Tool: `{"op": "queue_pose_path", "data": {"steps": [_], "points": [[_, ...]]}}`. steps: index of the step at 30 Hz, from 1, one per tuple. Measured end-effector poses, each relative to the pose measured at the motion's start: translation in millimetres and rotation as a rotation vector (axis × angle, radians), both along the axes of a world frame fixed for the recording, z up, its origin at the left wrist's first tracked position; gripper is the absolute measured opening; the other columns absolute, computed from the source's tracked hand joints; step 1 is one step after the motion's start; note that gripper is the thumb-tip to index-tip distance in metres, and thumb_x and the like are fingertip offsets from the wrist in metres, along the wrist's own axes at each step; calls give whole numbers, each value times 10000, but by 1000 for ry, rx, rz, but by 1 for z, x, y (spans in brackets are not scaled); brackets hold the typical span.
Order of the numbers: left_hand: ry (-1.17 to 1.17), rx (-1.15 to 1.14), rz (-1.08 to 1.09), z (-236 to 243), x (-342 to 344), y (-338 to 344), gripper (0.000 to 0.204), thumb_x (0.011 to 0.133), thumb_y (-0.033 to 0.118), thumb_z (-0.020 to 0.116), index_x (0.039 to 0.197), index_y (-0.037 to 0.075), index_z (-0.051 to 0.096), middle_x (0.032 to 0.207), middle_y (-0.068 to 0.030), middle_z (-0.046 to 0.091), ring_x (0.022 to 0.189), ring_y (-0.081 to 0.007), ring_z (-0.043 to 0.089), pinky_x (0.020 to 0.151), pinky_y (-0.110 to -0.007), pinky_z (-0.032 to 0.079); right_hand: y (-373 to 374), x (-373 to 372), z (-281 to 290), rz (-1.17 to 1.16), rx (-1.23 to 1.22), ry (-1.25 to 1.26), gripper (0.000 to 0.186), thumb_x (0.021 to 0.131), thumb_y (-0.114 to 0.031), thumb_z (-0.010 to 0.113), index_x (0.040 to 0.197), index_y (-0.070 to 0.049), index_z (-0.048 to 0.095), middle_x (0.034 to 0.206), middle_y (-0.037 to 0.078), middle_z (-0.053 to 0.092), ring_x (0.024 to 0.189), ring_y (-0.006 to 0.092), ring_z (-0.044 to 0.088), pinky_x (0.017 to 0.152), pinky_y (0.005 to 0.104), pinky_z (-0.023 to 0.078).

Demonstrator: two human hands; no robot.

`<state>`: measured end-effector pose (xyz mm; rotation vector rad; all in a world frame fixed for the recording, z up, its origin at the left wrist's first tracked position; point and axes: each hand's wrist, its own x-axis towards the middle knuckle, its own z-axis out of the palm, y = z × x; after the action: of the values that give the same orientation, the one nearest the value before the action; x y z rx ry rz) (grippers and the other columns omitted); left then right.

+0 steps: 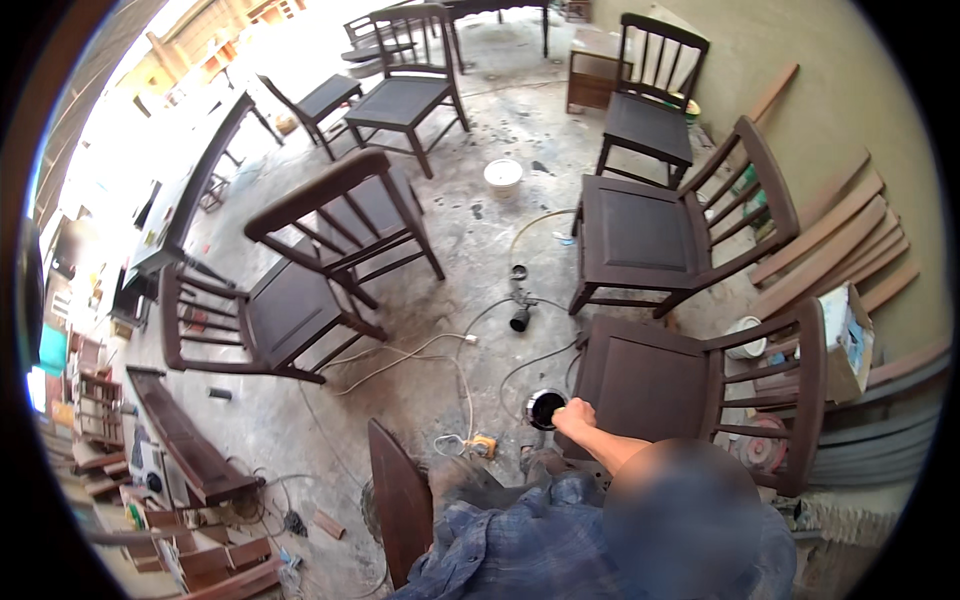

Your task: The person pours red paint into a spray gun and then spray paints several wooden chairs in a workshop. They move the chairs to access different sides and continue applying the finish.

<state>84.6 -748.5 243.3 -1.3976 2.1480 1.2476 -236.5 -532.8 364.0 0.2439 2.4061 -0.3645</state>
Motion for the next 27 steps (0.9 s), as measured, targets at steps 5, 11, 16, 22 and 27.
{"op": "queue_pose_path", "data": {"steps": [5, 11, 16, 22, 27], "points": [[128, -1, -90, 3, -136, -55, 406, 849, 337, 644, 1160, 83, 707, 1095, -204, 709, 1053, -357, 669, 954, -425, 508, -17, -60, 5, -65, -75, 36, 399, 796, -281, 674, 989, 66, 706, 1059, 291, 688, 1051, 425, 665, 916, 470, 536], [92, 38, -156, 1, -210, -79, 406, 852, 336, 645, 1164, 83, 704, 1093, -203, 708, 1052, -356, 669, 953, -423, 509, -43, -133, -25, -152, -51, 20, 371, 789, -274, 681, 1001, 29, 719, 1080, 256, 697, 1063, 401, 668, 915, 455, 541], [-12, 90, -224, -11, -225, -109, 406, 854, 336, 645, 1167, 82, 701, 1092, -202, 708, 1051, -355, 669, 951, -422, 509, -60, -189, -24, -271, -3, 50, 404, 790, -276, 657, 1013, 57, 710, 1085, 279, 688, 1081, 399, 663, 941, 448, 528], [-85, 113, -296, -2, -277, -176, 406, 858, 335, 646, 1170, 81, 698, 1091, -201, 708, 1050, -354, 668, 950, -420, 509, -51, -252, -44, -420, 8, 18, 390, 759, -266, 681, 979, 53, 725, 1058, 284, 693, 1051, 400, 675, 944, 450, 525], [-75, 81, -385, -1, -356, -249, 406, 860, 335, 646, 1173, 80, 696, 1090, -201, 707, 1049, -353, 668, 949, -418, 510, -79, -296, -25, -426, 112, 162, 357, 799, -293, 649, 884, 45, 726, 942, 263, 712, 998, 386, 693, 894, 460, 533]]}}
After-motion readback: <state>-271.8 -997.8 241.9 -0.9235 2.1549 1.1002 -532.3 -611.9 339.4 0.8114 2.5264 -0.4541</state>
